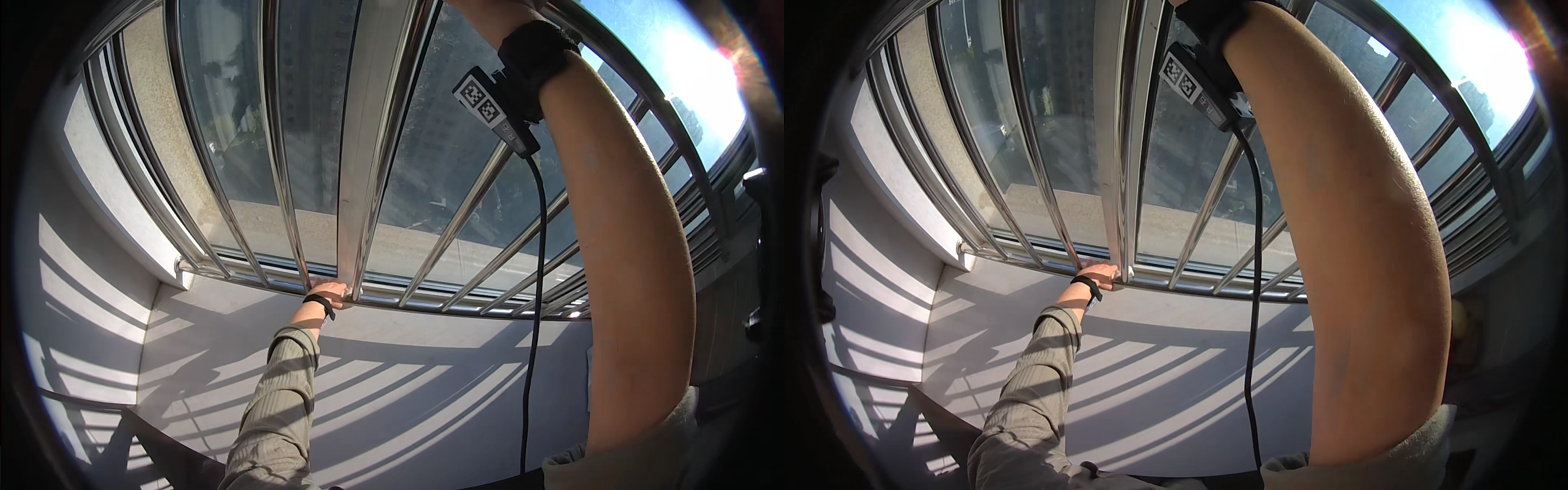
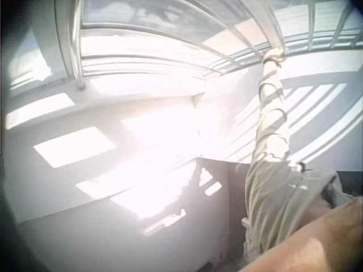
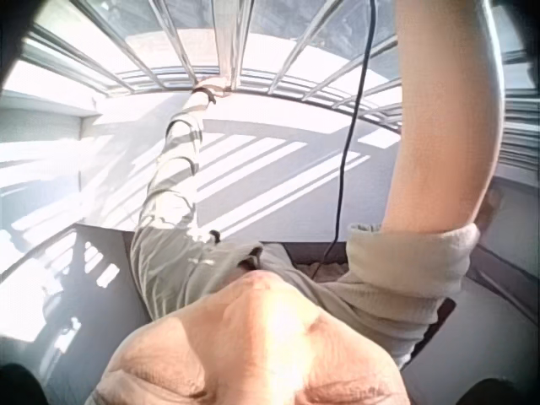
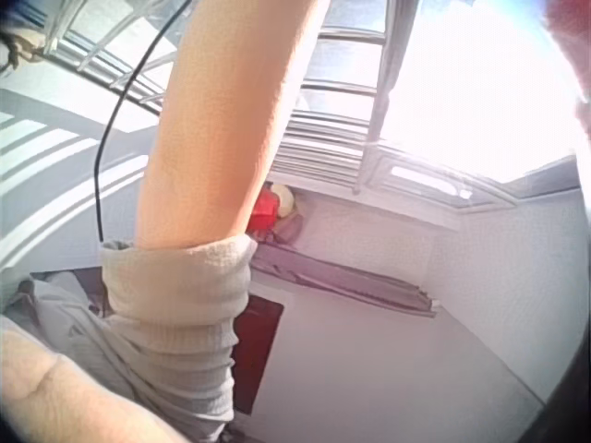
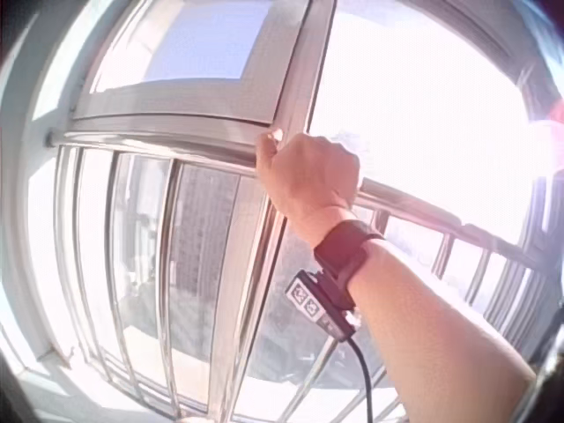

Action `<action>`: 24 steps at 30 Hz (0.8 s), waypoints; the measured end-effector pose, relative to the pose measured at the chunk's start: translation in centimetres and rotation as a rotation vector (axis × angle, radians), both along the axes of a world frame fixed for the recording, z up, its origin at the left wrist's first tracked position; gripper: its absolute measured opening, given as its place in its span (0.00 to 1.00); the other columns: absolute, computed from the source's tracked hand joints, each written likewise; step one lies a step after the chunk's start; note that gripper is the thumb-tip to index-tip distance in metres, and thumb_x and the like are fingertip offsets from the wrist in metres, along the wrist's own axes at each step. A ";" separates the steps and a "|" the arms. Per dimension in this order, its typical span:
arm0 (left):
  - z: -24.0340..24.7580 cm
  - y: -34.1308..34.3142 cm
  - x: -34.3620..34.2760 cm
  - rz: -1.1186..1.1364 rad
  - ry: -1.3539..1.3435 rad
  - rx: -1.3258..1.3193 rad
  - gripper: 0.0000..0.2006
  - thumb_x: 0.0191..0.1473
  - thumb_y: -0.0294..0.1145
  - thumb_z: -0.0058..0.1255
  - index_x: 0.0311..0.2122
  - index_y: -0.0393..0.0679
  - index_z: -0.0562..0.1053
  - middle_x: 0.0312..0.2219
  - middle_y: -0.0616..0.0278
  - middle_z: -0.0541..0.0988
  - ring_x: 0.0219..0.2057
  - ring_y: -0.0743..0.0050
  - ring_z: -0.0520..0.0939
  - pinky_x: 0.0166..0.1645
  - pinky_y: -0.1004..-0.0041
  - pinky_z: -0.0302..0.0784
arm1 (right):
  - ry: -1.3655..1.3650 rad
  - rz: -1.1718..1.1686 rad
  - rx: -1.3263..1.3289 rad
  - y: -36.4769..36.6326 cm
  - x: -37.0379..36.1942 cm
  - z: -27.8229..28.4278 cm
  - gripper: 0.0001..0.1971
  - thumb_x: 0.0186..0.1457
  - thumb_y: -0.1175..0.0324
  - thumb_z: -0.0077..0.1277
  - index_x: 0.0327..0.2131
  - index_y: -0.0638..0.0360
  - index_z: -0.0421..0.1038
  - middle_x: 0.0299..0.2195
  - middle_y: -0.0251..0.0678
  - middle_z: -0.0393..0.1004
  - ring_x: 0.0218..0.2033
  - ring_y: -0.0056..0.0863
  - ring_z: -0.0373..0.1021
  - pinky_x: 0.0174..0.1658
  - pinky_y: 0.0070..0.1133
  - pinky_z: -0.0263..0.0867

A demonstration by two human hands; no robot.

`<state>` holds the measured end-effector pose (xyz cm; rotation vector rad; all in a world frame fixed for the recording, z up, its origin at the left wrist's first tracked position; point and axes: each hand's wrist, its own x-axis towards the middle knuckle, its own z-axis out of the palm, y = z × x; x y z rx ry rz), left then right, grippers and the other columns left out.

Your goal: The person wipes the interior surface of a balcony window and its metal frame using a white cloth. They move the cloth across the glass and along the frame, then open the window and continue wiping the glass and frame.

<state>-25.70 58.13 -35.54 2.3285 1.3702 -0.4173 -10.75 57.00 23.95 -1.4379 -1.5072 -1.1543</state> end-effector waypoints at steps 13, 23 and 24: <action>-2.5 -5.7 2.3 0.374 -0.139 0.329 0.21 0.50 0.33 0.47 0.52 0.54 0.69 0.52 0.58 0.64 0.59 0.55 0.62 0.66 0.52 0.47 | -0.099 0.485 -0.057 -11.8 27.7 1.6 0.27 0.64 0.44 0.38 0.53 0.55 0.67 0.51 0.40 0.69 0.53 0.34 0.65 0.56 0.30 0.58; -1.5 -4.9 1.2 0.376 -0.076 0.282 0.21 0.50 0.31 0.47 0.52 0.52 0.67 0.53 0.51 0.65 0.58 0.46 0.62 0.65 0.52 0.50 | 0.269 -0.127 -0.322 -10.8 48.1 0.4 0.35 0.60 0.35 0.30 0.39 0.60 0.74 0.22 0.36 0.74 0.26 0.30 0.70 0.38 0.28 0.64; -1.0 -4.3 1.6 0.429 -0.081 0.245 0.20 0.52 0.33 0.47 0.52 0.51 0.69 0.54 0.49 0.65 0.59 0.46 0.61 0.65 0.53 0.50 | 0.231 -0.133 -0.425 -10.9 48.4 0.3 0.34 0.61 0.37 0.30 0.40 0.60 0.73 0.22 0.37 0.75 0.26 0.30 0.70 0.37 0.28 0.64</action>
